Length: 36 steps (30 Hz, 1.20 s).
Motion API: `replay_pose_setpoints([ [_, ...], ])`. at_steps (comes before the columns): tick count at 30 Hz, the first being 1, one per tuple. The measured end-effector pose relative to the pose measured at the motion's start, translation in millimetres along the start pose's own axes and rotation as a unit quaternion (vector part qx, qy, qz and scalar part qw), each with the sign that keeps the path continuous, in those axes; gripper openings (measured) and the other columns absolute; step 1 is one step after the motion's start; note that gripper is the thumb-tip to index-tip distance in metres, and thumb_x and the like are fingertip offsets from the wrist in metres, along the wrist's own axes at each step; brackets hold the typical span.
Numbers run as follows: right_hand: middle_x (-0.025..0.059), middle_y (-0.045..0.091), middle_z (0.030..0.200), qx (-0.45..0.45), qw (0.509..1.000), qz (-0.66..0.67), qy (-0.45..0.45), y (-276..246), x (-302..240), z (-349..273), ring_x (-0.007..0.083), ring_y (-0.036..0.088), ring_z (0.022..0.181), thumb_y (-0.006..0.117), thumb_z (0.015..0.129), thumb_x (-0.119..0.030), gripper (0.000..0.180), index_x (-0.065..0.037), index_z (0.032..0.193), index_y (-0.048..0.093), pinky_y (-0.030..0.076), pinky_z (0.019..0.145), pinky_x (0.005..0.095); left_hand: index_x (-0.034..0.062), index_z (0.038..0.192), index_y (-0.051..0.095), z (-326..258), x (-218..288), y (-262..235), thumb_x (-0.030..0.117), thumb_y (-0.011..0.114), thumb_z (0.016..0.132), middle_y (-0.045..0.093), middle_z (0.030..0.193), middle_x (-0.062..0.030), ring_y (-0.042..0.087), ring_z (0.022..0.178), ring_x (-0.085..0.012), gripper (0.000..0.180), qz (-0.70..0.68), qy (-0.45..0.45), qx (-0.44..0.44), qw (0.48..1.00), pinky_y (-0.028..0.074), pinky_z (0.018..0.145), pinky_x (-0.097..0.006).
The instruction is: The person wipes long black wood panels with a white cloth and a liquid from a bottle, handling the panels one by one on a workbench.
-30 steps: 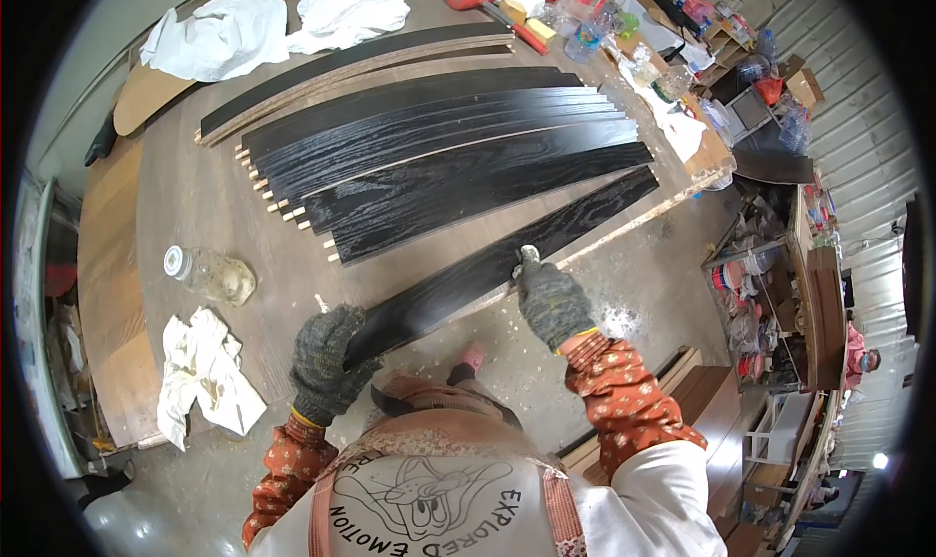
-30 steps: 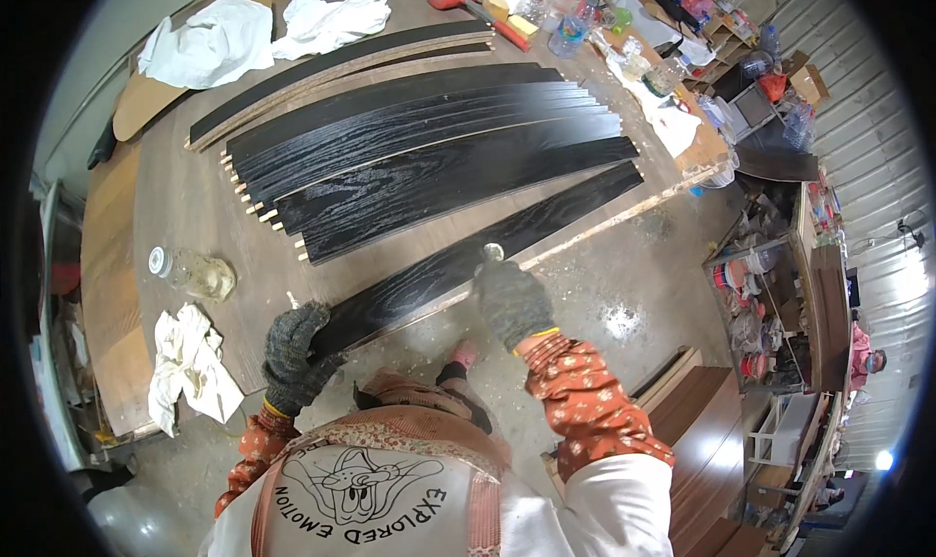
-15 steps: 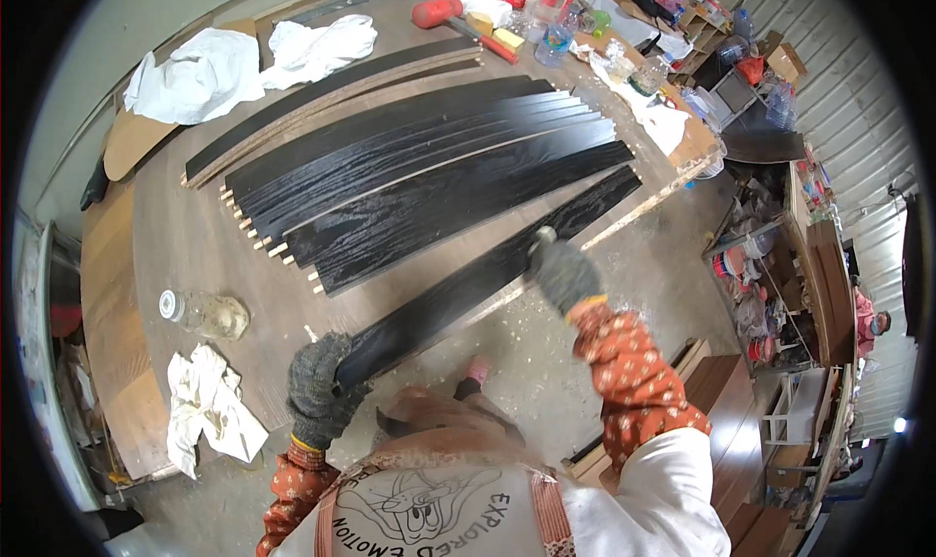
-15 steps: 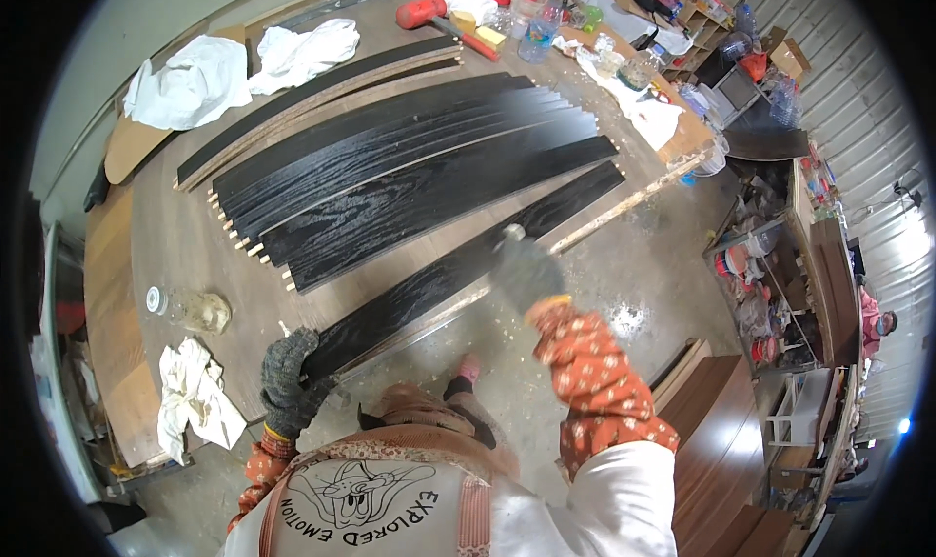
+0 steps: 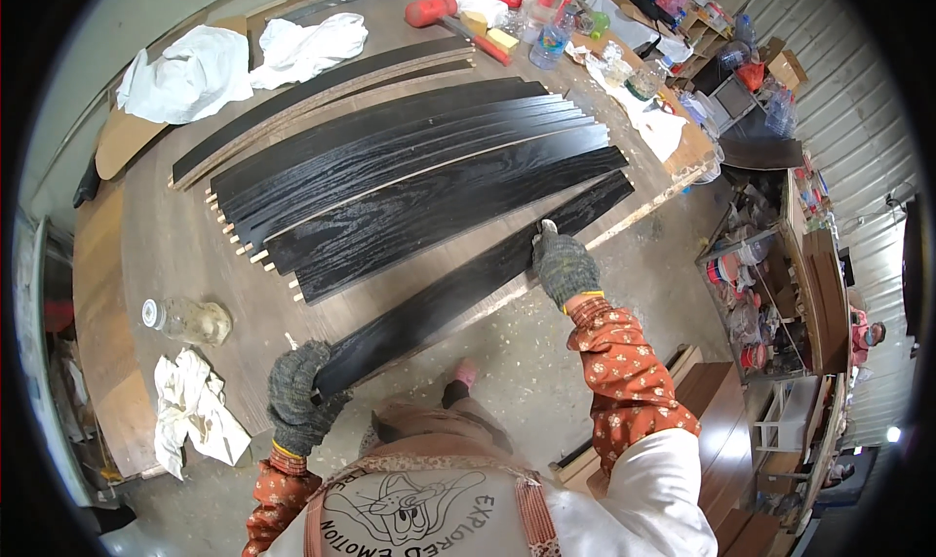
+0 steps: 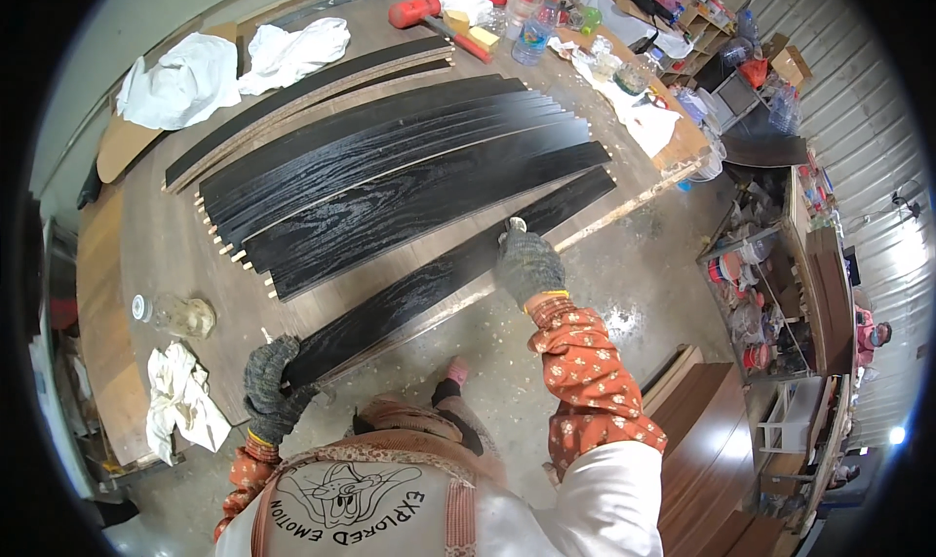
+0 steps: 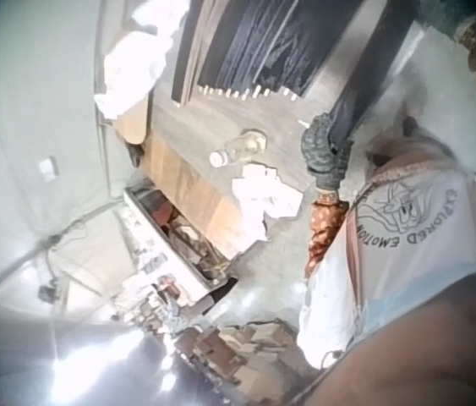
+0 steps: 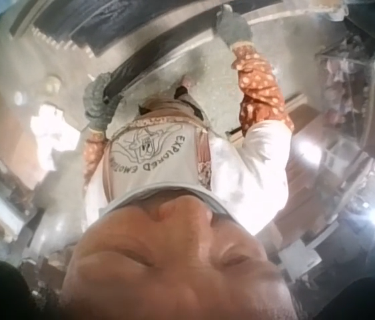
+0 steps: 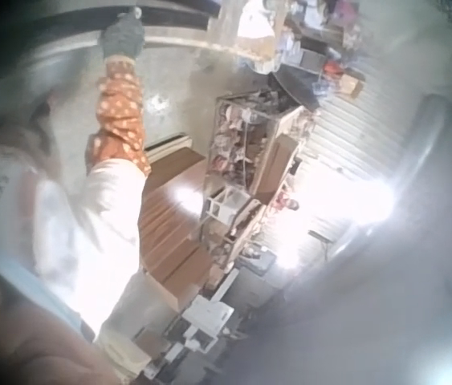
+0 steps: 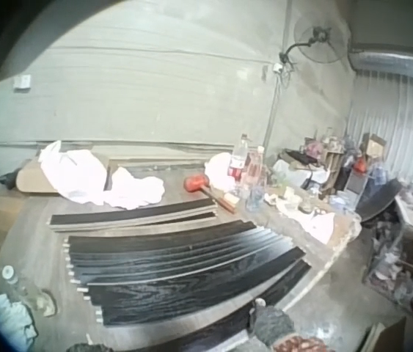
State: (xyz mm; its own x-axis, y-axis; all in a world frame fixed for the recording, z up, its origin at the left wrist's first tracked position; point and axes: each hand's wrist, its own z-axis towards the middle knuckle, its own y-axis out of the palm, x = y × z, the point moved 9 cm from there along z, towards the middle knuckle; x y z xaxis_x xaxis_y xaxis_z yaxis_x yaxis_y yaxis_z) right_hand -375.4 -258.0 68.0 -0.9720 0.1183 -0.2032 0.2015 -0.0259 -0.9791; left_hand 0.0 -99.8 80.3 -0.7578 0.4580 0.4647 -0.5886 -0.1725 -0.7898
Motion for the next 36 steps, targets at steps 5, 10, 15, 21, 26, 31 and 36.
replay_pose_setpoints([
  [5, 0.0195, 0.062, 0.072, -0.013, 0.994, -0.070, -0.086, 15.7, -34.0, -38.0, 0.0354, 0.062, 0.066, 0.049, 0.091, -0.025, 0.030, -0.003, 0.110, 0.058, 0.050, 0.061, 0.0483, 0.0068, 0.117, 0.059, -3.2, -4.5, 0.9, 0.022, 0.083, 0.056, 0.062, 0.116, -0.0133, 0.057, 0.104, -0.0356, 0.067, 0.009, -0.007, 0.009, 1.000, 0.045, 0.090, -0.044],
  [10, 0.0185, 0.063, 0.075, -0.033, 0.999, 0.025, -0.006, 9.9, 14.9, -7.7, 0.0372, 0.062, 0.073, 0.045, 0.094, -0.025, 0.028, -0.002, 0.094, 0.062, 0.049, 0.067, 0.0469, 0.0083, 0.118, 0.059, -6.5, -6.4, 2.2, 0.024, 0.082, 0.060, 0.061, 0.118, -0.0113, 0.054, 0.112, -0.0328, 0.064, 0.001, -0.017, 0.000, 1.000, 0.040, 0.098, -0.045],
  [15, 0.0204, 0.063, 0.073, -0.035, 0.997, -0.033, -0.060, 15.3, -7.3, -25.9, 0.0378, 0.062, 0.072, 0.040, 0.097, -0.027, 0.032, -0.003, 0.097, 0.060, 0.049, 0.064, 0.0478, 0.0086, 0.118, 0.059, -4.7, -4.7, 4.4, 0.025, 0.083, 0.060, 0.062, 0.118, -0.0104, 0.055, 0.111, -0.0332, 0.065, 0.011, -0.037, -0.003, 0.999, 0.040, 0.097, -0.044],
  [21, 0.0201, 0.063, 0.072, 0.031, 0.989, -0.054, -0.133, 9.9, -3.2, -17.9, 0.0367, 0.063, 0.067, 0.047, 0.091, -0.026, 0.032, 0.000, 0.106, 0.056, 0.051, 0.060, 0.0470, 0.0055, 0.117, 0.060, 3.3, 1.5, 4.8, 0.020, 0.082, 0.061, 0.062, 0.117, -0.0134, 0.057, 0.106, -0.0334, 0.062, -0.002, -0.029, 0.018, 0.999, 0.046, 0.092, -0.042],
  [26, 0.0217, 0.063, 0.080, 0.001, 0.992, -0.052, -0.117, 2.3, 27.6, 13.3, 0.0363, 0.064, 0.076, 0.048, 0.089, -0.022, 0.035, 0.000, 0.116, 0.052, 0.051, 0.065, 0.0466, 0.0042, 0.117, 0.061, -1.8, 1.7, 1.9, 0.024, 0.081, 0.065, 0.063, 0.116, -0.0152, 0.058, 0.107, -0.0333, 0.059, -0.024, -0.042, 0.025, 0.999, 0.045, 0.093, -0.041],
  [31, 0.0176, 0.063, 0.076, -0.036, 0.989, -0.057, -0.131, -2.5, 53.9, 22.6, 0.0353, 0.064, 0.067, 0.046, 0.094, -0.026, 0.030, -0.002, 0.109, 0.055, 0.051, 0.058, 0.0468, 0.0085, 0.125, 0.054, 12.8, 25.2, 6.5, 0.037, 0.075, 0.071, 0.053, 0.129, -0.0141, 0.048, 0.120, -0.0340, 0.065, 0.146, -0.099, -0.065, 0.982, 0.034, 0.104, -0.050],
  [36, 0.0169, 0.064, 0.079, 0.008, 0.987, -0.045, -0.155, -1.2, 78.2, 42.4, 0.0351, 0.065, 0.071, 0.047, 0.093, -0.025, 0.027, -0.002, 0.102, 0.058, 0.052, 0.062, 0.0462, 0.0072, 0.138, 0.042, 99.0, 104.0, 39.4, 0.044, 0.064, 0.081, 0.042, 0.139, -0.0168, 0.032, 0.133, -0.0364, 0.072, 0.197, -0.045, -0.060, 0.977, 0.022, 0.112, -0.050],
])
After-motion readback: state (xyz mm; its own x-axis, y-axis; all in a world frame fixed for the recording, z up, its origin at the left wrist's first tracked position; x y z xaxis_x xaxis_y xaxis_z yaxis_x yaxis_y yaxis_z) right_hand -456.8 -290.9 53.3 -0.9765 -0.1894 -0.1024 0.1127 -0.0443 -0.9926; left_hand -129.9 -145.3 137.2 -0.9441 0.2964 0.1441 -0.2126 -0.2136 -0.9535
